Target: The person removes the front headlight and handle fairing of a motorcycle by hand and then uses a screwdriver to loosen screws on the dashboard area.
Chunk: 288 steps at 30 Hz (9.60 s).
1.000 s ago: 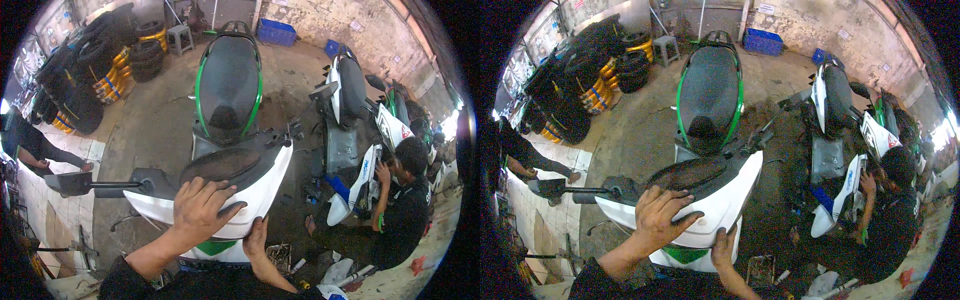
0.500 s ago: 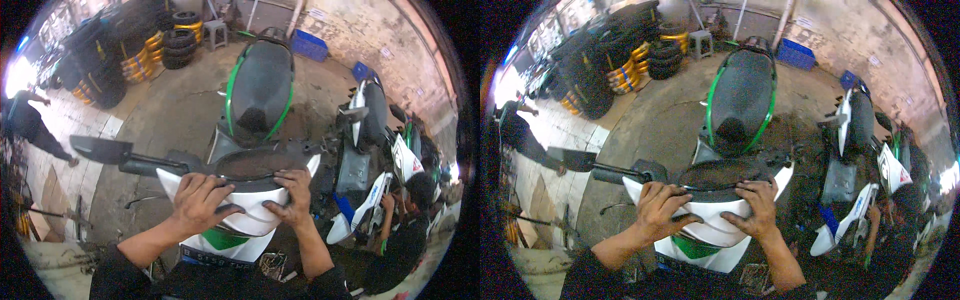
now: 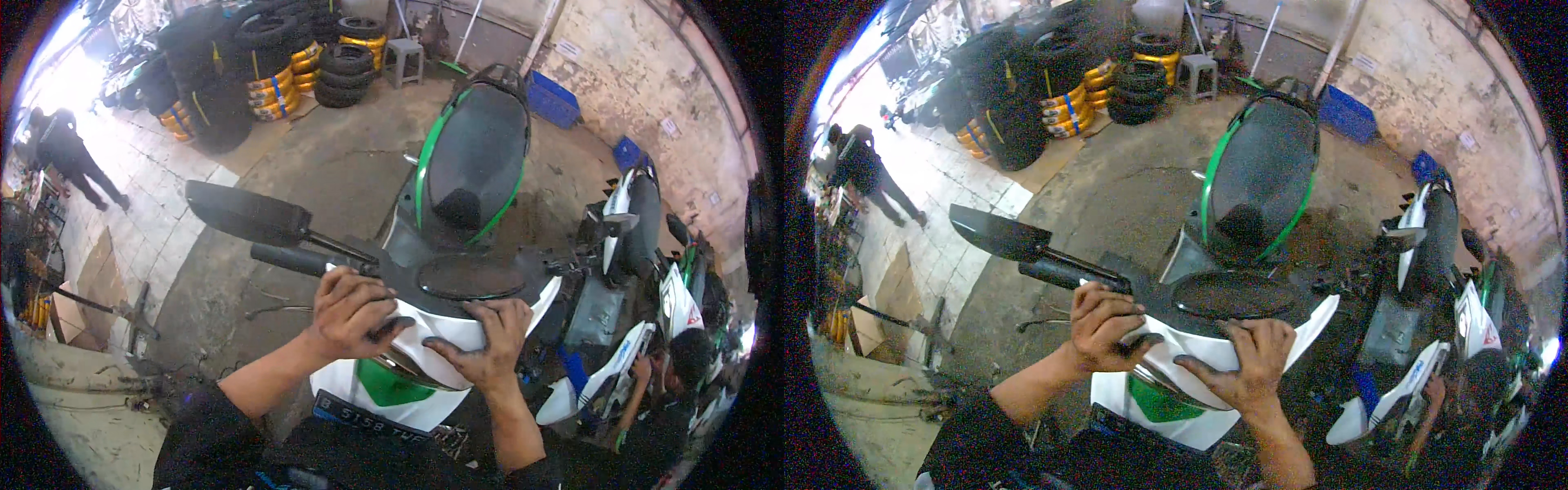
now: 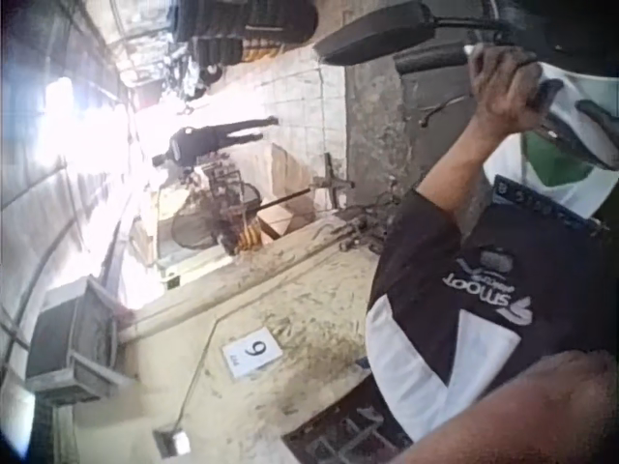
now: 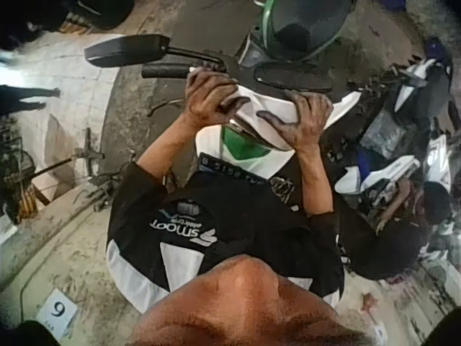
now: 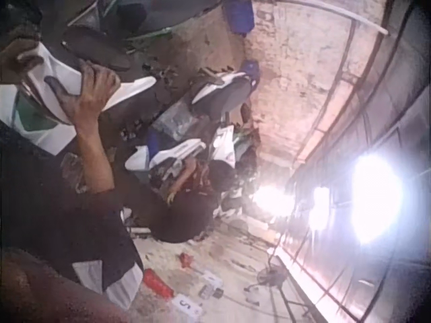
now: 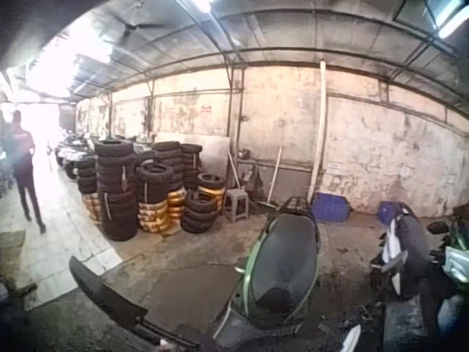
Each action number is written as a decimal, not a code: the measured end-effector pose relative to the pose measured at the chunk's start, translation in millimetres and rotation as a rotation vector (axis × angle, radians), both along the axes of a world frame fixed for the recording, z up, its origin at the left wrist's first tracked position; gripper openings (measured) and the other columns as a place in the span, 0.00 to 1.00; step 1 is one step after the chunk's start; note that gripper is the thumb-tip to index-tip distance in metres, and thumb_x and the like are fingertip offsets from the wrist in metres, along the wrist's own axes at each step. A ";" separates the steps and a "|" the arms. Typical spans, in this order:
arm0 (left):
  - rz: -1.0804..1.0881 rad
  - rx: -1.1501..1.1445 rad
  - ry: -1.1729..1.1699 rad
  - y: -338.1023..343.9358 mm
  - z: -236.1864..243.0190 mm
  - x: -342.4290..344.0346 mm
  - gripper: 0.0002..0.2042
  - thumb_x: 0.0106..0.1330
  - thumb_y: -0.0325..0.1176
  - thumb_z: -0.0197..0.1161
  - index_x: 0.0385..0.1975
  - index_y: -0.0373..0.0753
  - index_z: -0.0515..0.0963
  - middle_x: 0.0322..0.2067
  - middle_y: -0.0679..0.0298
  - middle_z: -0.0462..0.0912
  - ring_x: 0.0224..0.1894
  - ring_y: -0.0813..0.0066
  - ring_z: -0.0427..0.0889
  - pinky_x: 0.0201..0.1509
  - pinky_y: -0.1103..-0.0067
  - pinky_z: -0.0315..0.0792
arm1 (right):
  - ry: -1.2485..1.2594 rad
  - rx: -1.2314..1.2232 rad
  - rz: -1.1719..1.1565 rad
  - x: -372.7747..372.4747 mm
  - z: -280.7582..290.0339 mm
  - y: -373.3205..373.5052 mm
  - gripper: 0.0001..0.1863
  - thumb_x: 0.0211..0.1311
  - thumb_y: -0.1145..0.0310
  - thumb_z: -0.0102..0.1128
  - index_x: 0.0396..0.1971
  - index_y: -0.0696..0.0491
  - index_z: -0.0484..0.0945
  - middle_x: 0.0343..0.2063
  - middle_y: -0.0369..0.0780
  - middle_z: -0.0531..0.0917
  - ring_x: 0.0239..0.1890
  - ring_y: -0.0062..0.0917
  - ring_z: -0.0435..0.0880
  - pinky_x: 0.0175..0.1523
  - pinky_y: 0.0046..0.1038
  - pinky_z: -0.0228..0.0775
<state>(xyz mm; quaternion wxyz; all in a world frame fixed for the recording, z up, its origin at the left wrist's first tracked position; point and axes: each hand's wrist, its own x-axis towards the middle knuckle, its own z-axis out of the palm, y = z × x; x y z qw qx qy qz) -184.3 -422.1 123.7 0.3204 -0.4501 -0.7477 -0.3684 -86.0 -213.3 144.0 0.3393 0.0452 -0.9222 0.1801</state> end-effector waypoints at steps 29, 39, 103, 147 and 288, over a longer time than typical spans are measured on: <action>0.052 -0.371 -0.181 126.4 35.0 48.4 0.23 0.36 0.51 0.74 0.30 0.43 0.80 0.23 0.64 0.70 0.30 0.63 0.70 0.29 0.70 0.63 | -0.111 -0.413 0.050 -45.8 -99.5 214.7 0.42 0.32 0.46 0.74 0.49 0.56 0.74 0.47 0.47 0.76 0.53 0.43 0.72 0.59 0.37 0.61; -0.089 -0.510 -0.232 147.5 52.6 45.4 0.32 0.45 0.48 0.71 0.48 0.36 0.72 0.46 0.55 0.74 0.51 0.56 0.70 0.54 0.63 0.63 | -0.118 -1.365 0.109 -33.1 -120.1 222.8 0.30 0.47 0.71 0.66 0.54 0.60 0.71 0.48 0.42 0.78 0.49 0.27 0.75 0.58 0.28 0.63; -0.235 0.927 -1.511 -0.1 -62.5 59.4 0.33 0.41 0.30 0.79 0.49 0.30 0.70 0.45 0.58 0.77 0.47 0.70 0.76 0.54 0.75 0.71 | -0.052 -2.001 0.207 58.4 -125.2 45.8 0.34 0.64 0.44 0.43 0.64 0.50 0.57 0.61 0.42 0.65 0.62 0.40 0.63 0.65 0.44 0.57; -0.960 0.033 -1.649 -137.1 -144.8 -106.7 0.37 0.53 0.32 0.72 0.60 0.31 0.58 0.55 0.53 0.71 0.54 0.66 0.74 0.57 0.71 0.71 | 0.669 -1.848 -0.391 31.0 -106.4 -130.1 0.29 0.60 0.47 0.51 0.56 0.49 0.69 0.53 0.40 0.74 0.54 0.37 0.72 0.57 0.43 0.65; -1.926 0.931 -0.018 219.2 -111.7 -122.7 0.40 0.47 0.60 0.66 0.62 0.55 0.60 0.58 0.59 0.68 0.64 0.61 0.61 0.65 0.56 0.46 | 0.904 0.309 -1.338 -91.4 -153.0 -165.5 0.34 0.57 0.48 0.61 0.55 0.56 0.67 0.46 0.42 0.76 0.49 0.28 0.74 0.50 0.30 0.70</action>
